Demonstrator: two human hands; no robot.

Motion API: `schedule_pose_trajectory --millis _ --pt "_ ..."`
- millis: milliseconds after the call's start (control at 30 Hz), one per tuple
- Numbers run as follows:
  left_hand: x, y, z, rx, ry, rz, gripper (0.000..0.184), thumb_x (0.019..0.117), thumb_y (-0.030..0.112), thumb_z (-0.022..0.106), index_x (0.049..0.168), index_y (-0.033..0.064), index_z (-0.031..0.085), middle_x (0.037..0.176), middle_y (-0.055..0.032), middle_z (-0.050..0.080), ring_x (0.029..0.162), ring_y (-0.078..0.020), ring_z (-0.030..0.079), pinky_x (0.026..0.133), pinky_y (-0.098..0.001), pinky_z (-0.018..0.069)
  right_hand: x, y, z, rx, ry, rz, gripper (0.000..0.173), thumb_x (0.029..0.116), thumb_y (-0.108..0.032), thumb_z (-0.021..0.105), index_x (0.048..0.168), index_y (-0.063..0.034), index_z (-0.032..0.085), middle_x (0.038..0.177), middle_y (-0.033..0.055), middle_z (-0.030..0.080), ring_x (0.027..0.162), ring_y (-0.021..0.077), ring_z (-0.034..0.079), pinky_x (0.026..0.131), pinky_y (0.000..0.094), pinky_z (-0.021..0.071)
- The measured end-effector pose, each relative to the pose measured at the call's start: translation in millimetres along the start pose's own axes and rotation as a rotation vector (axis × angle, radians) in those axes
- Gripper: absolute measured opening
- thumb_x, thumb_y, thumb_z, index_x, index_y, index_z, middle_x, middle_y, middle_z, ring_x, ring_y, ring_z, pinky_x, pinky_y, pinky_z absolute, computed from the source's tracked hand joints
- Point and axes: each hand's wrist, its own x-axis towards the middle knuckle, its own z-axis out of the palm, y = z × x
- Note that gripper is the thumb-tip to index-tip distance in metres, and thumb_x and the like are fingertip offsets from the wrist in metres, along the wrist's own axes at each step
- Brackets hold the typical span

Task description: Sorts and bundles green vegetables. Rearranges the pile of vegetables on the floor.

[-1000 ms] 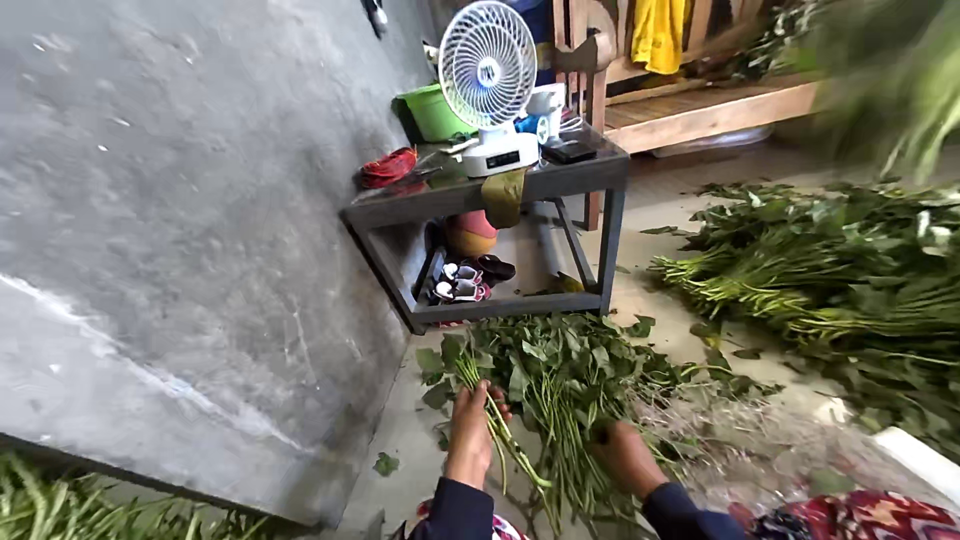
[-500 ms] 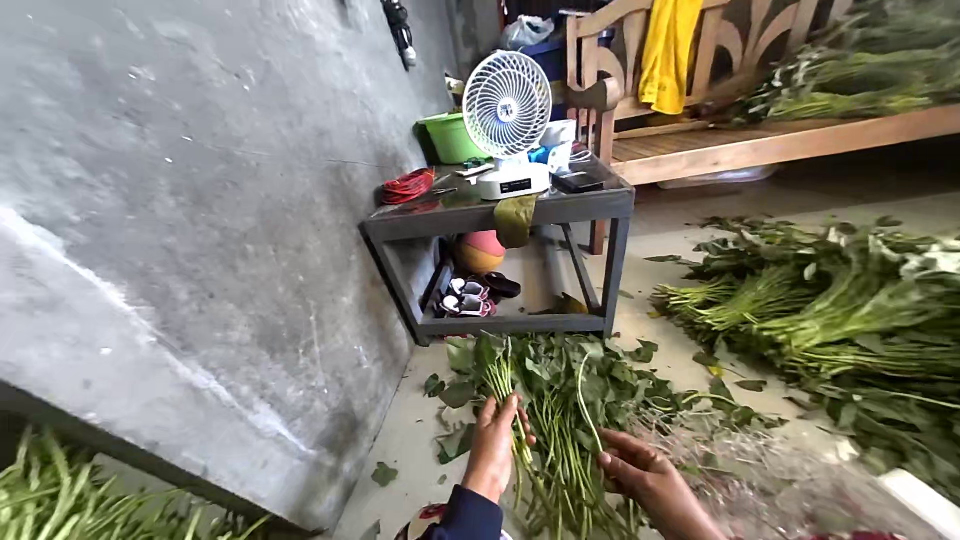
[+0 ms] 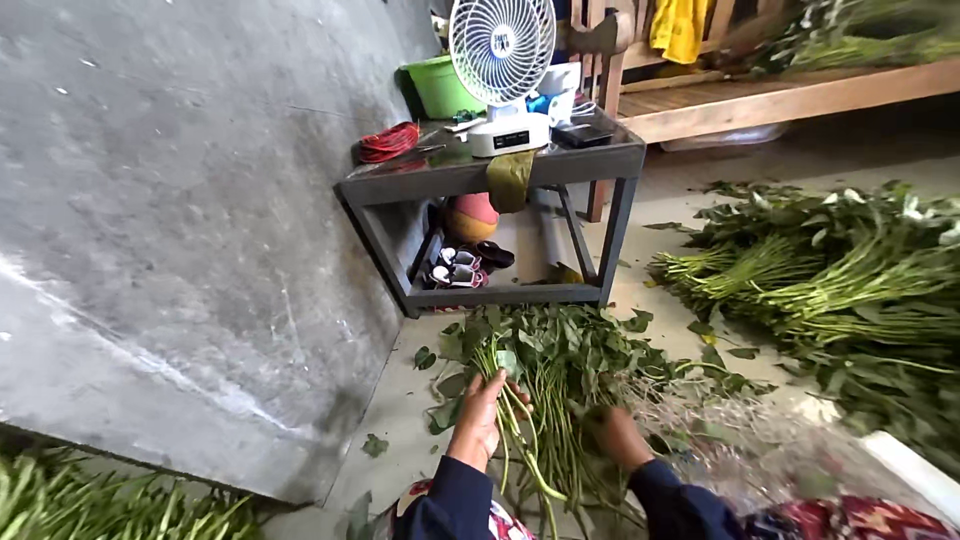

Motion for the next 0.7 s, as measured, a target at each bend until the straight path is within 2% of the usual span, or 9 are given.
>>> schedule_pose_trajectory --millis 67,133,233,367,433,500,533,600,700 --pt "4.1 -1.9 -0.5 0.018 0.014 0.001 0.03 0.1094 0.017 0.047 0.134 0.0001 0.045 0.085 -0.0164 0.063 0.069 -0.0273 0.069 0.065 -0.0418 0.0625 -2.9 -0.2 23.8 -0.179 -0.036 0.115 0.048 0.0981 -0.042 0.062 0.121 -0.0008 0.069 0.124 0.0244 0.067 0.119 0.041 0.064 0.101 0.0623 0.0496" --pt "5.9 -1.9 -0.6 0.035 0.031 0.007 0.03 0.1091 0.017 0.048 0.135 0.0001 0.045 0.084 -0.0161 0.063 0.068 -0.0269 0.069 0.064 -0.0417 0.0626 0.0 0.7 33.0 -0.2 -0.034 0.163 0.049 0.0955 -0.042 0.066 0.123 -0.0018 0.069 0.128 0.0236 0.066 0.122 0.0409 0.063 0.101 0.0626 0.0492" --pt "6.1 -1.7 -3.5 0.035 0.037 0.024 0.031 0.1091 0.015 0.048 0.135 -0.0006 0.045 0.083 -0.0163 0.063 0.068 -0.0274 0.069 0.063 -0.0419 0.0624 8.5 11.8 26.1 0.024 0.018 0.127 0.036 0.091 -0.027 0.073 0.118 -0.0035 0.071 0.118 0.0211 0.07 0.113 0.038 0.066 0.099 0.0603 0.051" --pt "5.8 -1.7 -3.8 0.074 0.032 0.069 0.031 0.1091 0.015 0.048 0.135 -0.0016 0.045 0.083 -0.017 0.064 0.067 -0.0273 0.069 0.062 -0.0411 0.0626 -6.4 23.1 -14.4 0.303 0.204 -0.009 0.029 0.094 -0.014 0.067 0.119 0.0002 0.07 0.107 0.0192 0.072 0.096 0.0323 0.071 0.09 0.0548 0.056" --pt "5.0 -3.3 -3.7 0.099 0.019 0.079 0.03 0.1089 0.015 0.049 0.134 -0.0016 0.046 0.083 -0.0169 0.064 0.067 -0.0272 0.069 0.063 -0.0415 0.0626 -27.0 17.5 -39.2 0.463 0.23 -0.089 0.035 0.0946 -0.012 0.068 0.127 0.0018 0.064 0.1 0.0155 0.073 0.085 0.026 0.073 0.081 0.0474 0.0609" --pt "5.4 -4.1 -1.6 0.111 -0.009 0.091 0.031 0.1085 0.015 0.05 0.134 -0.0014 0.046 0.083 -0.0169 0.065 0.068 -0.0273 0.069 0.063 -0.0417 0.0627 -46.5 1.3 -61.8 0.68 0.163 -0.189 0.045 0.0944 -0.008 0.07 0.136 0.0016 0.056 0.098 0.0134 0.073 0.082 0.0226 0.073 0.076 0.0415 0.0626" --pt "4.2 -5.3 -0.6 0.115 -0.026 0.098 0.031 0.1082 0.015 0.051 0.134 -0.0015 0.047 0.083 -0.0166 0.065 0.068 -0.0269 0.069 0.063 -0.0414 0.0626 -52.9 -7.5 -69.7 0.728 0.13 -0.225 0.049 0.0937 -0.008 0.071 0.138 0.0007 0.053 0.098 0.0134 0.073 0.083 0.023 0.073 0.076 0.0414 0.0628" --pt "1.0 -6.9 1.0 0.132 -0.059 0.12 0.029 0.1072 0.014 0.053 0.132 -0.002 0.049 0.085 -0.016 0.065 0.07 -0.0263 0.069 0.065 -0.0419 0.0627 -61.0 -28.8 -77.2 0.708 0.093 -0.274 0.055 0.0929 -0.008 0.071 0.143 -0.0004 0.05 0.097 0.013 0.073 0.083 0.023 0.073 0.076 0.0413 0.0622" --pt "-3.4 -7.4 0.2 0.199 -0.127 0.185 0.03 0.1055 0.012 0.056 0.131 -0.0033 0.051 0.088 -0.0153 0.066 0.074 -0.0254 0.069 0.069 -0.0432 0.0628 -73.3 -70.0 -72.2 0.599 -0.025 -0.348 0.068 0.0936 -0.01 0.07 0.153 -0.0026 0.036 0.097 0.0107 0.073 0.081 0.0196 0.072 0.076 0.0383 0.0612"
